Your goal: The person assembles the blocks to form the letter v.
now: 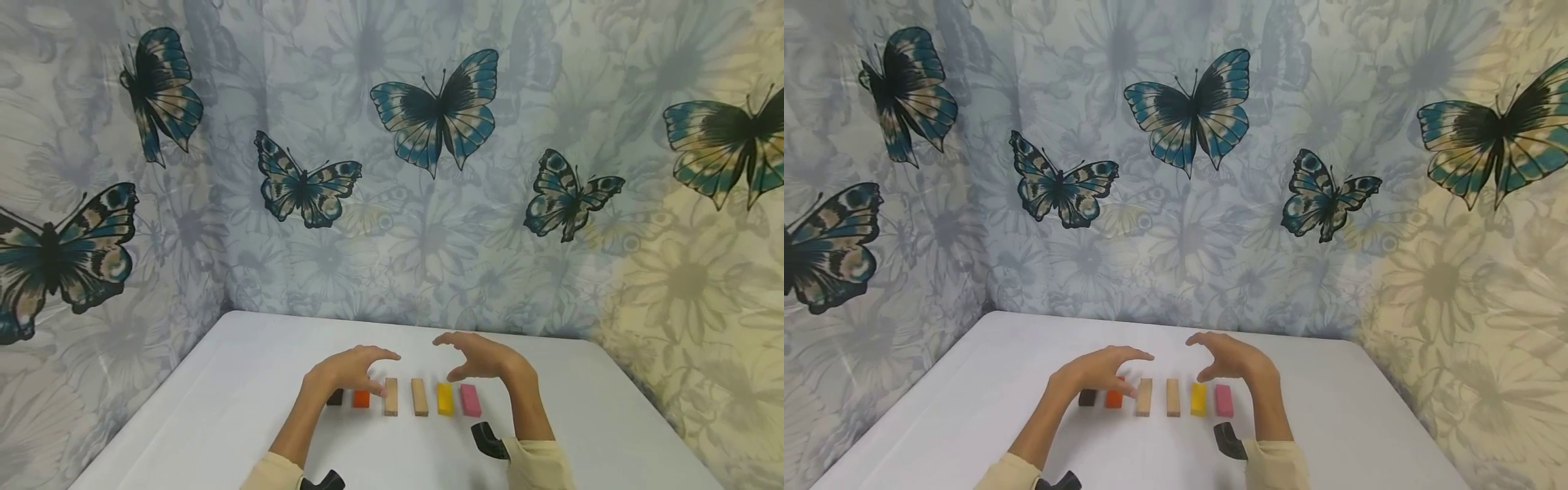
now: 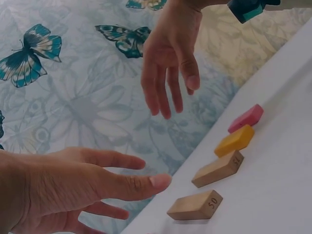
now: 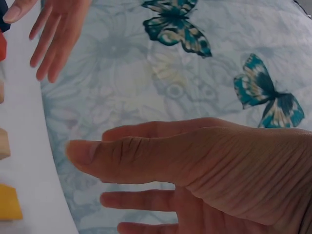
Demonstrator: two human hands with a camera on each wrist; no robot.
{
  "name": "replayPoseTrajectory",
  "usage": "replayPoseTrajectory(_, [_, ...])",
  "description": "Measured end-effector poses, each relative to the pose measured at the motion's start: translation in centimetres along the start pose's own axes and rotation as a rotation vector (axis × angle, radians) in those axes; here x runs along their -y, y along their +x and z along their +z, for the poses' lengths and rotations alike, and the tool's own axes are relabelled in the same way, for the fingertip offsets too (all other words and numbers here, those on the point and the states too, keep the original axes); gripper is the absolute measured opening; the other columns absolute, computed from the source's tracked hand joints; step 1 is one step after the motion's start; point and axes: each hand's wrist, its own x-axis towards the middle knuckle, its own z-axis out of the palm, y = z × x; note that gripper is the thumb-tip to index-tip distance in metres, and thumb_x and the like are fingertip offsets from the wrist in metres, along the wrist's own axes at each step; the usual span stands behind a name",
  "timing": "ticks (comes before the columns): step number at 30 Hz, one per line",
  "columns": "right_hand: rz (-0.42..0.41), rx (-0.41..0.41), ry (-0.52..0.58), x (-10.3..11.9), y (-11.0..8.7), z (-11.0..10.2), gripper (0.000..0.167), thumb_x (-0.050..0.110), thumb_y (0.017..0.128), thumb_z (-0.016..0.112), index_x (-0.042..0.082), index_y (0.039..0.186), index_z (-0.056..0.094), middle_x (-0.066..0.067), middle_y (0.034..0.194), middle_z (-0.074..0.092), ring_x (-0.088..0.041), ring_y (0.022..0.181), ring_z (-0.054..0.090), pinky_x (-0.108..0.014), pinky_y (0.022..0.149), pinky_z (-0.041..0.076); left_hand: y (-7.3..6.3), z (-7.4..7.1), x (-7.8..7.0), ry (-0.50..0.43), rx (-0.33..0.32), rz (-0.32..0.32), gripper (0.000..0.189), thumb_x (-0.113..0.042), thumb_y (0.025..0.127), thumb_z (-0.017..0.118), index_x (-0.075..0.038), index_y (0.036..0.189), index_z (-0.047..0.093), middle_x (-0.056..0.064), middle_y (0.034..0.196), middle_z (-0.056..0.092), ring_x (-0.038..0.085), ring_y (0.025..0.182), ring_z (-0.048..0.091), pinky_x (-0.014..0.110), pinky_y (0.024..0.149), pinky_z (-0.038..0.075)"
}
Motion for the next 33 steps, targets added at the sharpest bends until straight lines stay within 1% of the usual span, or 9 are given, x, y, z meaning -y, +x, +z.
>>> replayPoseTrajectory(2, [0.02,0.026,0.007,0.0,0.0,0.5,0.056,0.016,0.086,0.086,0.016,0.138,0.063,-0.015,0.145,0.062,-0.038,0.136,0.057,-0.057,0.105,0.054,0.0,0.4,-0.1,0.0,0.01,-0.006,0.069,-0.031,0.089,0.084,-0.02,0.151,0.056,0.004,0.158,0.055,0.031,0.149,0.048,0.057,0.12,0.042])
replayPoseTrajectory(4, [0.023,0.054,0.009,0.1,0.3,0.9,0.05,0.015,0.086,0.086,0.015,0.132,0.065,-0.016,0.142,0.064,-0.038,0.134,0.058,-0.057,0.104,0.054,0.1,0.7,-0.1,0.009,0.013,-0.013,0.07,-0.03,0.087,0.085,-0.02,0.15,0.057,0.003,0.157,0.056,0.03,0.148,0.049,0.056,0.119,0.044])
replayPoseTrajectory(8, [0.034,0.102,0.015,0.2,1.3,1.8,0.046,0.014,0.086,0.086,0.012,0.128,0.068,-0.018,0.142,0.063,-0.039,0.135,0.056,-0.059,0.108,0.051,0.3,1.2,0.2,0.039,0.016,-0.019,0.072,-0.031,0.086,0.087,-0.019,0.15,0.057,0.003,0.156,0.057,0.029,0.147,0.05,0.053,0.12,0.044])
replayPoseTrajectory(12, [0.055,0.13,0.013,0.1,2.3,2.7,0.047,0.014,0.085,0.087,0.011,0.128,0.068,-0.015,0.142,0.064,-0.037,0.133,0.059,-0.059,0.109,0.05,0.7,1.6,0.3,0.06,0.014,-0.004,0.07,-0.03,0.086,0.087,-0.015,0.149,0.059,0.004,0.154,0.058,0.028,0.147,0.051,0.05,0.121,0.043])
replayPoseTrajectory(17, [0.054,0.173,-0.044,0.2,3.5,3.9,0.049,0.017,0.084,0.089,0.015,0.128,0.068,-0.011,0.141,0.065,-0.033,0.13,0.061,-0.058,0.111,0.05,1.1,2.0,0.4,0.1,0.014,-0.003,0.066,-0.031,0.086,0.087,-0.012,0.145,0.062,0.005,0.151,0.061,0.027,0.144,0.054,0.048,0.12,0.045])
replayPoseTrajectory(23, [0.087,0.195,-0.098,0.6,4.6,5.2,0.058,0.016,0.08,0.091,0.021,0.133,0.067,-0.007,0.143,0.065,-0.028,0.135,0.058,-0.057,0.115,0.048,1.6,2.4,0.5,0.13,0.03,0.015,0.065,-0.033,0.084,0.088,-0.01,0.141,0.065,0.005,0.148,0.064,0.026,0.142,0.056,0.046,0.118,0.047])
replayPoseTrajectory(26, [0.102,0.199,-0.111,0.9,4.8,5.7,0.061,0.014,0.079,0.091,0.022,0.134,0.067,-0.004,0.142,0.065,-0.026,0.133,0.059,-0.056,0.114,0.049,1.7,2.5,0.5,0.126,0.032,0.013,0.063,-0.031,0.084,0.088,-0.008,0.139,0.067,0.004,0.146,0.066,0.026,0.14,0.058,0.045,0.117,0.048])
replayPoseTrajectory(29, [0.111,0.205,-0.118,1.3,5.0,6.0,0.059,0.013,0.079,0.09,0.02,0.134,0.068,-0.001,0.138,0.067,-0.023,0.129,0.06,-0.053,0.113,0.05,1.5,2.5,0.5,0.112,0.036,0.0,0.06,-0.03,0.084,0.088,-0.008,0.137,0.068,0.003,0.143,0.068,0.025,0.139,0.059,0.043,0.117,0.049])
replayPoseTrajectory(33, [0.135,0.207,-0.121,1.4,4.9,6.1,0.057,0.016,0.08,0.091,0.018,0.132,0.069,0.0,0.133,0.068,-0.021,0.124,0.06,-0.052,0.114,0.049,1.6,2.9,0.6,0.093,0.029,0.016,0.057,-0.028,0.084,0.088,-0.007,0.133,0.07,0.005,0.14,0.07,0.025,0.134,0.062,0.041,0.114,0.051])
